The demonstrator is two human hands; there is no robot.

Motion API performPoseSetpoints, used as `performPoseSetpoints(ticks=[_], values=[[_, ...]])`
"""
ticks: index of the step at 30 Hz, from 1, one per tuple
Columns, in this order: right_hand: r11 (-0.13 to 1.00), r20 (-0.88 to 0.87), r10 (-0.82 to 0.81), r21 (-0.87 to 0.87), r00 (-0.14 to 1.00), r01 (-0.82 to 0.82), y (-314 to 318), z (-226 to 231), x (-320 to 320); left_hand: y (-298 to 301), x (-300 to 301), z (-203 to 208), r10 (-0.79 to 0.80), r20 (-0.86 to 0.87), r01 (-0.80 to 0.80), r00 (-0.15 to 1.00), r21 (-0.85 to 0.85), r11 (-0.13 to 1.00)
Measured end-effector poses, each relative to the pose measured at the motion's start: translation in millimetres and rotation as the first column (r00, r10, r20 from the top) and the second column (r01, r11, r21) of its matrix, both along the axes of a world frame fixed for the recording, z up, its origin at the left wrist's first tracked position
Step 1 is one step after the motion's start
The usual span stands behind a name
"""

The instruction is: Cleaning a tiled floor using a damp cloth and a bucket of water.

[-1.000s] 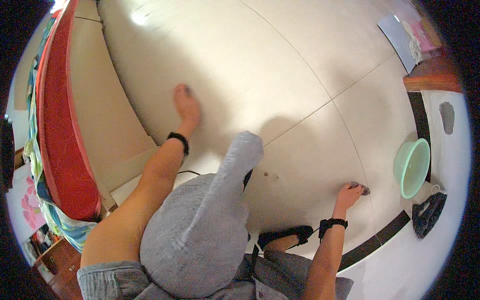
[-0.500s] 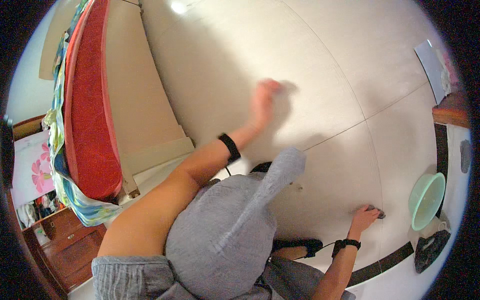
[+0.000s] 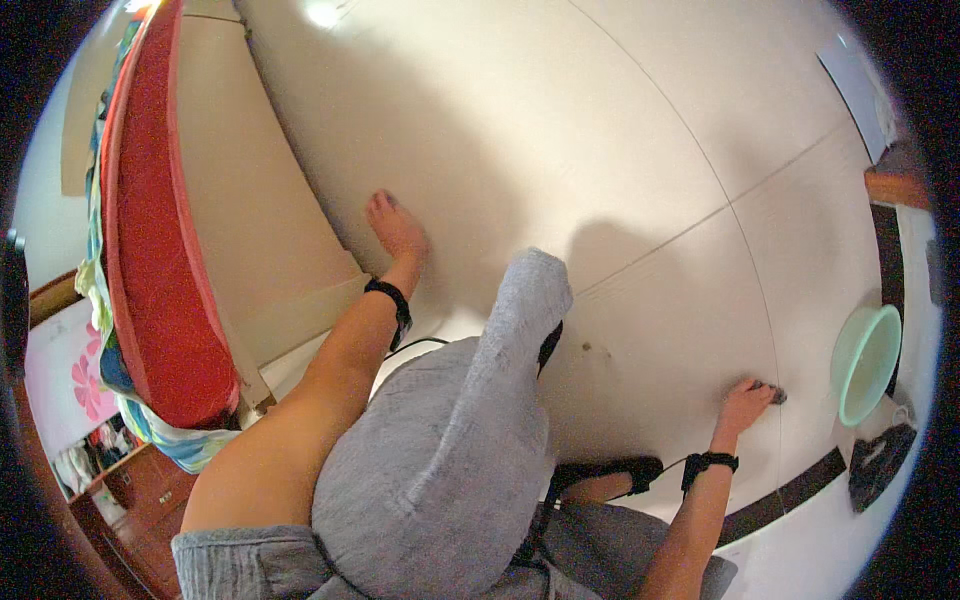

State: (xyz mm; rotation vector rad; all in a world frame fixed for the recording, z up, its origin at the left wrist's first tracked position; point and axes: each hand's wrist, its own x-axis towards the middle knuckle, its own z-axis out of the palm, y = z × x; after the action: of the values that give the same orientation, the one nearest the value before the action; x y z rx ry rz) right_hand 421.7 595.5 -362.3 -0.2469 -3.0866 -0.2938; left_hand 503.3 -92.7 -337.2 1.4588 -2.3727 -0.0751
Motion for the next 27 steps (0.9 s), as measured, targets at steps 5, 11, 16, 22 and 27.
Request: performPoseSetpoints(ticks=[5,11,16,22,27], values=[[0.988,0.037,-0.036,-0.148,0.999,0.041,6,12,5,142,-83,20,-0.598,-0.253,0.625,0.760,0.536,0.568],[0.960,0.198,-0.065,-0.255,0.978,0.116,10,28,-27,259,-166,24,-0.891,-0.435,0.978,-0.129,0.093,-0.187],[0.919,0.324,0.290,-0.358,0.901,-0.167,60,106,-38,280,-185,66,-0.554,-0.788,0.919,0.267,0.381,-0.099],[0.743,0.026,0.479,-0.545,0.877,-0.390,-17,181,-39,97,-168,2,-0.412,-0.614,0.687,0.673,0.314,0.655],[0.352,0.124,0.745,-0.908,0.656,-0.227,-128,122,22,175,-147,27,-0.891,-0.104,0.885,0.441,0.216,0.412]])
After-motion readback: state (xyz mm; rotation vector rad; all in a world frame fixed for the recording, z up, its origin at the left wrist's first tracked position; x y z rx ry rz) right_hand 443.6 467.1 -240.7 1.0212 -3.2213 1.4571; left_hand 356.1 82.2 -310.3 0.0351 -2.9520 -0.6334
